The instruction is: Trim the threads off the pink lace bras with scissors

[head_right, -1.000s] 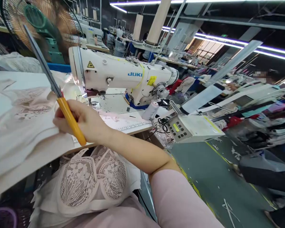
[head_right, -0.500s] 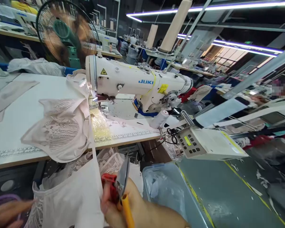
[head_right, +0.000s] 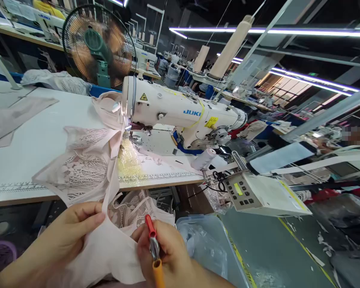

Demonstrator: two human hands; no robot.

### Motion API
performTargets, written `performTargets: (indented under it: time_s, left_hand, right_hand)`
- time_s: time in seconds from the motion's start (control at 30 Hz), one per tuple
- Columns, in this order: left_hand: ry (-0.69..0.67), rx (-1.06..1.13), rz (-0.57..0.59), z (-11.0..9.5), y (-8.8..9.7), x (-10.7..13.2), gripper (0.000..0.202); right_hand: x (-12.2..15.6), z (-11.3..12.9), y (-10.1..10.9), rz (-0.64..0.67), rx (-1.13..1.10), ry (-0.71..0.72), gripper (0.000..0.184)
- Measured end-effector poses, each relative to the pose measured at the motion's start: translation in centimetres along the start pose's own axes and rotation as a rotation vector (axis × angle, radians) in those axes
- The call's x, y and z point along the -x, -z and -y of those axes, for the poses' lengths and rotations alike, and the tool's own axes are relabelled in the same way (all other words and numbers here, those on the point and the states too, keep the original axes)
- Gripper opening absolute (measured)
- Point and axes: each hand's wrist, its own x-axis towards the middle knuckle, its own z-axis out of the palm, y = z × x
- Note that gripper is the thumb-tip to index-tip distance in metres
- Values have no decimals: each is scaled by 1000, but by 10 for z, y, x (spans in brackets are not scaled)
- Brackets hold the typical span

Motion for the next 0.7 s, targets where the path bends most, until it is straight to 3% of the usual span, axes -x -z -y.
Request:
performTargets:
  time_s: [0.13, 0.23, 0.37, 0.47, 0.6, 0.7]
  left_hand:
    - [44, -93, 27, 0, 11, 10, 24]
    - [102, -152, 125, -5, 11, 8, 30]
    - [200, -129, 233, -8, 13, 4, 34]
    - [211, -122, 218, -6, 16, 2, 33]
    - [140, -136, 127, 1, 14, 2, 33]
    - [133, -166, 55, 8, 9, 2, 40]
  right_hand:
    - [-14, 5, -7, -19, 26, 243, 13]
    - [-20, 10, -12, 7, 8, 307, 15]
    - [-19, 15, -15, 59, -147, 81, 25]
    - [-22, 17, -5, 186, -179, -39, 30]
    - [-40, 14, 33, 322, 48, -8, 54]
    - [-62, 8, 64, 597, 291, -113, 66]
